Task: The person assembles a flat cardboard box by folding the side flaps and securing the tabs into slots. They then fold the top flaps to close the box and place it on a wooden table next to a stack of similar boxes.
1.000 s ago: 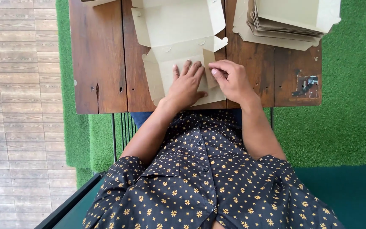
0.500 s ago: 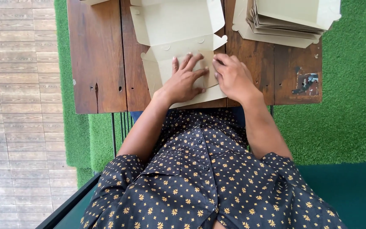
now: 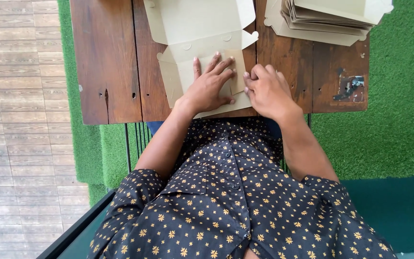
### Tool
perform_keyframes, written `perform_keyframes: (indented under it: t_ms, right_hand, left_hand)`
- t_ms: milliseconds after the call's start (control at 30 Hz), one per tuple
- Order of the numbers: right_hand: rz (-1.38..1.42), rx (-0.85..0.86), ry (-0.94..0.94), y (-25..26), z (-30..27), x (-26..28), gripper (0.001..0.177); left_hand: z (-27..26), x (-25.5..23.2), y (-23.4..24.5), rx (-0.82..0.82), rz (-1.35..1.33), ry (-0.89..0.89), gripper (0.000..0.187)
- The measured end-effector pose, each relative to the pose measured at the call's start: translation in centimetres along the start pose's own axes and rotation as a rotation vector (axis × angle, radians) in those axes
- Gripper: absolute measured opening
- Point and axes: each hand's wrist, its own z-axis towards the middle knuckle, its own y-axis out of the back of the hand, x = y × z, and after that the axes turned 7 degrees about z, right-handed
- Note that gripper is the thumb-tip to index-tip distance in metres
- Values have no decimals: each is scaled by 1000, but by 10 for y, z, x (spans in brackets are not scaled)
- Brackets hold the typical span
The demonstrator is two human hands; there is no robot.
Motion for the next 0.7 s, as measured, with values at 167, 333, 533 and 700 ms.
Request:
perform_keyframes:
  t_ms: [167, 333, 533, 700]
  right_hand:
    - [40, 165, -115, 19, 48, 8, 29]
    - [121, 239, -245, 14, 47, 11, 34]
    - [102, 99, -169, 4, -6, 1, 25]
    - [150, -91, -35, 6, 6, 2, 30]
  left_hand:
    - [3, 5, -5, -3, -43, -27, 79]
    - [1, 7, 0, 15, -86, -18, 76]
    - [3, 6, 2, 3, -142, -9, 69]
    - [-2, 8, 19, -6, -59, -110, 64]
